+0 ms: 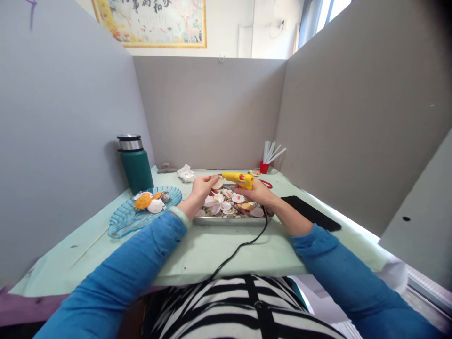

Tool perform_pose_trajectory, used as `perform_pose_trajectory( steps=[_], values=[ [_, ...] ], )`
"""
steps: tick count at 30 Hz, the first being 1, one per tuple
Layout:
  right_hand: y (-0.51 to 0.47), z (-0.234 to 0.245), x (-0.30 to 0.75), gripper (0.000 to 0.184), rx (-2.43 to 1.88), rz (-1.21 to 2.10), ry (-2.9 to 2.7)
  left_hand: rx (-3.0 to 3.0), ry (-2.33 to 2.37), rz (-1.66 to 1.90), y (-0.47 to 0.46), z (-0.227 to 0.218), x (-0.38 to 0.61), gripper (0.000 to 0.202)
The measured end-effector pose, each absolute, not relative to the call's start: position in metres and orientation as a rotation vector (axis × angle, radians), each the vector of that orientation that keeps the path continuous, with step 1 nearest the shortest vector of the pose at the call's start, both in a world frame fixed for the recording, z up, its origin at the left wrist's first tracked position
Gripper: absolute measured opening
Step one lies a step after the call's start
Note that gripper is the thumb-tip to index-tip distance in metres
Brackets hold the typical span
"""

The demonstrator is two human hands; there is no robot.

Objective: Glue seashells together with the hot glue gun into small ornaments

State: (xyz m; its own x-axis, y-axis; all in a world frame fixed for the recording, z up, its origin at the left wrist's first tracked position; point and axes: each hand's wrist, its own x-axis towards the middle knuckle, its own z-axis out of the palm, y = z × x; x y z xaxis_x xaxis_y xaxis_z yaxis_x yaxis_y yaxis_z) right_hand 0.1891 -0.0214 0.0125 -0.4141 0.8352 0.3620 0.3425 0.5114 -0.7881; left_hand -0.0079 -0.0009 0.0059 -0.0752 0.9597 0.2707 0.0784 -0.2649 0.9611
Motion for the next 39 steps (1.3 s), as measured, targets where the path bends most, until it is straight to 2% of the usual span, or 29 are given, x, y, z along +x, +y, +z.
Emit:
perform_pose_trajectory(
  steps=[12,17,24,28,31,39],
  values=[
    [-0.028,0.014,0.186,0.024,-0.974,0.734,-2.018,1.502,1.215,1.396,-0.006,0.009,-0.006,0.026],
    [-0.018,0.011,0.189,0.030,-0.987,0.724,-1.995,1.505,1.229,1.393,-0.007,0.009,-0.006,0.025],
    [-0.006,0.005,0.194,0.048,-1.300,0.148,-2.241,1.509,1.232,1.440,-0.001,0.005,-0.008,0.032],
    [-0.011,0.006,0.195,0.055,-1.264,0.120,-2.484,1.528,1.203,1.426,-0.003,0.006,-0.007,0.034],
    [-0.012,0.008,0.198,0.050,-1.164,0.134,-2.538,1.544,1.169,1.405,-0.005,0.007,-0.005,0.034],
    [-0.013,0.009,0.192,0.037,-0.964,-0.019,-2.190,1.657,1.075,1.267,-0.008,0.006,-0.005,0.039]
  ],
)
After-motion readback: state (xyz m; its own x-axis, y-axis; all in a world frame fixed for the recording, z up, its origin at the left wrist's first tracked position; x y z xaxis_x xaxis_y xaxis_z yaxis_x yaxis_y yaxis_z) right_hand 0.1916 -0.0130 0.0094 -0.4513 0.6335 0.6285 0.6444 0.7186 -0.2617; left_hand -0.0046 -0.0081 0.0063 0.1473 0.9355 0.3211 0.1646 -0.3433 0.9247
